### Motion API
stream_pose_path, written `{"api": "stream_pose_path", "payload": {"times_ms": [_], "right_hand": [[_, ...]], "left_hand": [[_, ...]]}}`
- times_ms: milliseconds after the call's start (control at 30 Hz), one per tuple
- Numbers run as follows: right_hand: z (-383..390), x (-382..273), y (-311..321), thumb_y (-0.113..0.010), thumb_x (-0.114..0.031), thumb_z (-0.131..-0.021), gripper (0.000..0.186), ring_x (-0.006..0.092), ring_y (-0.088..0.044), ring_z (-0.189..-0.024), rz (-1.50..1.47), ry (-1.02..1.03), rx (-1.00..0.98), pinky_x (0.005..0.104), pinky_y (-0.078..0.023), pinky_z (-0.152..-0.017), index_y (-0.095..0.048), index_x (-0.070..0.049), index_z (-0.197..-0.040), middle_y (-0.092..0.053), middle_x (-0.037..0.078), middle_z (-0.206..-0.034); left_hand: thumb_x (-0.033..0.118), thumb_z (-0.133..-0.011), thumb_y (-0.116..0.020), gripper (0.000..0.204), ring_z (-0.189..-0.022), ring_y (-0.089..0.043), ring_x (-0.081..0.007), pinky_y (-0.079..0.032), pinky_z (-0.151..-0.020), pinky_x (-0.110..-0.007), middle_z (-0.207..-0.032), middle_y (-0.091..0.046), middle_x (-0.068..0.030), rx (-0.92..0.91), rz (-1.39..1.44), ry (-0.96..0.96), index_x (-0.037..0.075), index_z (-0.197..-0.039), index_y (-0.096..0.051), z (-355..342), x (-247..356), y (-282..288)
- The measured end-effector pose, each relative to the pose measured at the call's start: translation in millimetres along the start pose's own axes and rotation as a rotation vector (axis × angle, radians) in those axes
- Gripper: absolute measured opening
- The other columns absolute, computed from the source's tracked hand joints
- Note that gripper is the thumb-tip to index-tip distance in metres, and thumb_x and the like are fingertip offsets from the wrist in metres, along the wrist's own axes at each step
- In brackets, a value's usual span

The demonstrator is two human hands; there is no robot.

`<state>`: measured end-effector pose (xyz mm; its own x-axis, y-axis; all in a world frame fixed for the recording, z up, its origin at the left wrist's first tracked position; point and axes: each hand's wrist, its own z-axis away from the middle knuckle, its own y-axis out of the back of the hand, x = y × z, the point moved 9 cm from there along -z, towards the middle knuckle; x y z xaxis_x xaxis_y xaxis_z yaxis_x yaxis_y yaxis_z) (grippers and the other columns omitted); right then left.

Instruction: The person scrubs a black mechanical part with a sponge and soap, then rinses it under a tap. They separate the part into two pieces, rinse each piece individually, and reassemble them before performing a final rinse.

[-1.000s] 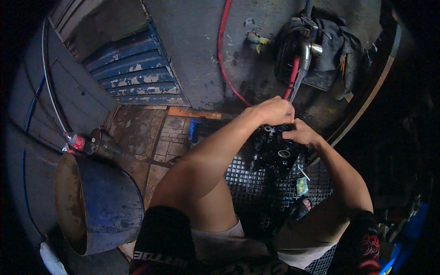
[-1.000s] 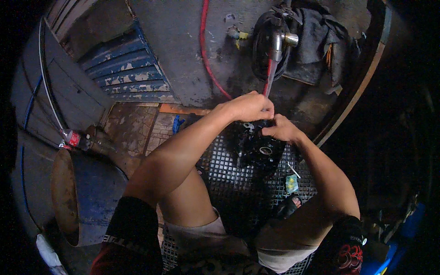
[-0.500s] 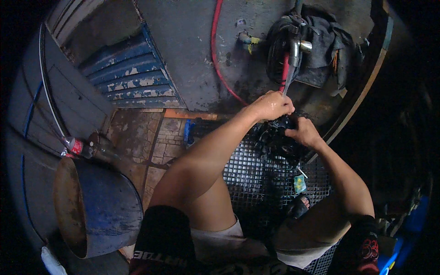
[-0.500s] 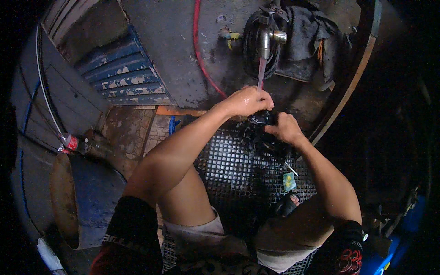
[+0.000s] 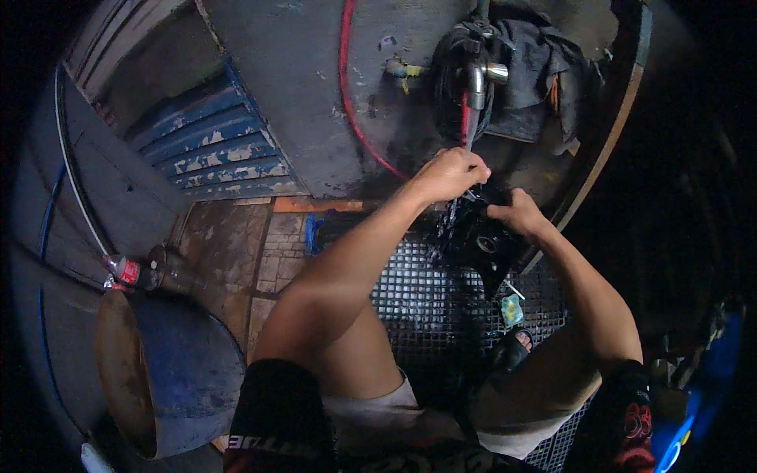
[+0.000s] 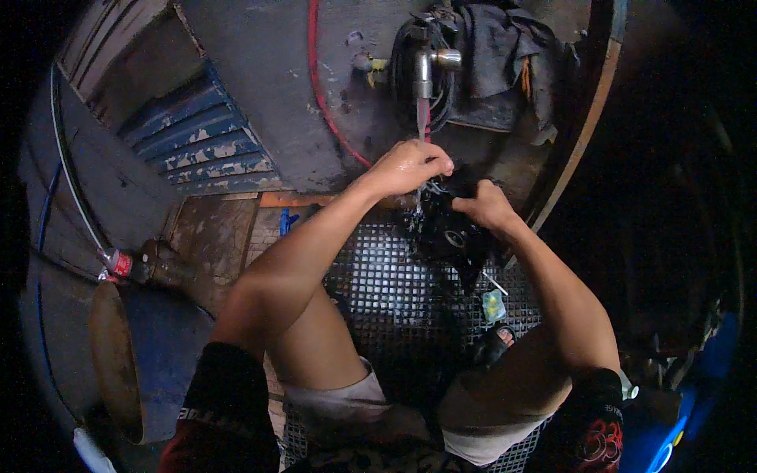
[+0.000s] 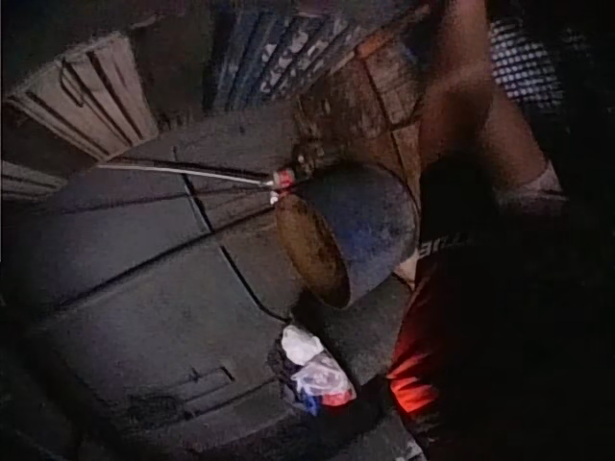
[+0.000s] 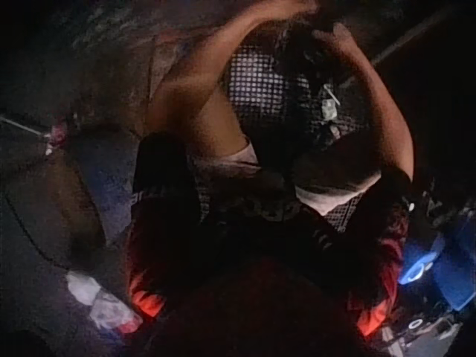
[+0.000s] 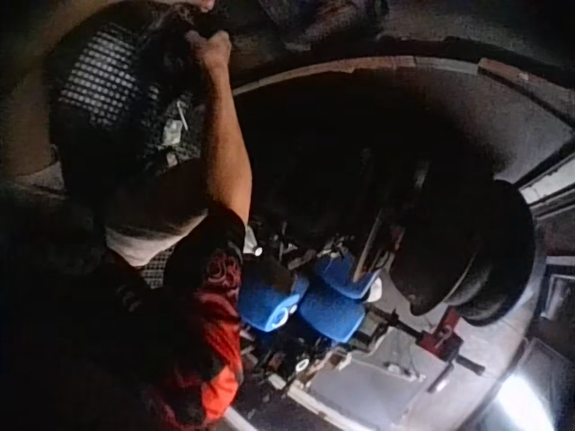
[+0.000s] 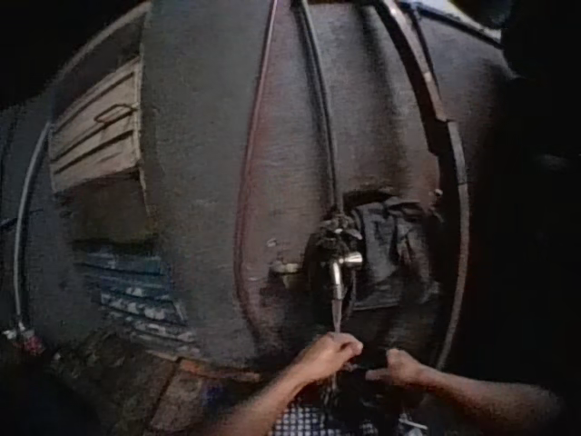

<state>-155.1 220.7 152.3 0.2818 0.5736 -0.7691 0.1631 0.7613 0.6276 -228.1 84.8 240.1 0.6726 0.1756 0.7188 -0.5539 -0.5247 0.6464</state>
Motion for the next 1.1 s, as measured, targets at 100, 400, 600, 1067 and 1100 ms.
{"api": "stream_pose_path", "payload": {"times_ms": [100,400,600,1067,1100], "right_hand": [[3.8,-18.4,-11.2,-0.075,-0.027,-0.068,0.045,0.0285,-0.067,-0.081,0.070,0.090,-0.071,0.0392,-0.051,-0.073,-0.063,0.009,-0.093,-0.068,0.021,-0.085],[25.8,-78.5,-40.6,-0.073,-0.023,-0.064,0.041,0.0312,-0.065,-0.072,0.258,0.427,-0.405,0.0413,-0.049,-0.067,-0.064,0.007,-0.090,-0.064,0.021,-0.075],[21.9,-96.1,-57.1,-0.075,-0.026,-0.064,0.047,0.0352,-0.065,-0.081,0.310,0.571,-0.370,0.0426,-0.050,-0.073,-0.064,0.005,-0.098,-0.064,0.025,-0.080],[24.6,-108.2,-48.4,-0.076,-0.032,-0.065,0.051,0.0376,-0.066,-0.086,0.240,0.493,-0.375,0.0430,-0.051,-0.077,-0.065,0.007,-0.096,-0.067,0.025,-0.085],[27.8,-107.9,-45.7,-0.077,-0.031,-0.064,0.051,0.0383,-0.066,-0.088,0.295,0.519,-0.366,0.0428,-0.051,-0.078,-0.065,0.008,-0.095,-0.066,0.027,-0.088]], "left_hand": [[0.026,-0.089,-0.060,0.025,-0.087,-0.069,-0.0253,-0.051,-0.080,-0.036,-0.091,-0.071,-0.0124,-0.007,0.026,0.081,0.003,-0.094,-0.070,4.7,-6.3,2.2],[0.026,-0.092,-0.056,0.029,-0.092,-0.063,-0.0386,-0.049,-0.082,-0.044,-0.093,-0.067,-0.0199,-0.154,-0.233,-0.127,0.000,-0.097,-0.068,21.5,-7.6,-16.7],[0.022,-0.095,-0.056,0.028,-0.078,-0.069,-0.0216,-0.053,-0.071,-0.034,-0.087,-0.071,-0.0138,0.028,0.116,-0.021,-0.004,-0.101,-0.065,26.3,-5.2,17.0],[0.009,-0.078,-0.069,0.020,-0.063,-0.051,-0.0282,-0.042,-0.059,-0.038,-0.073,-0.051,-0.0111,0.614,-0.349,-0.378,0.003,-0.069,-0.053,37.7,112.1,101.6],[0.011,-0.078,-0.070,0.021,-0.064,-0.050,-0.0281,-0.041,-0.058,-0.038,-0.073,-0.049,-0.0113,0.672,-0.412,-0.481,0.003,-0.069,-0.052,44.7,129.5,109.2]]}}
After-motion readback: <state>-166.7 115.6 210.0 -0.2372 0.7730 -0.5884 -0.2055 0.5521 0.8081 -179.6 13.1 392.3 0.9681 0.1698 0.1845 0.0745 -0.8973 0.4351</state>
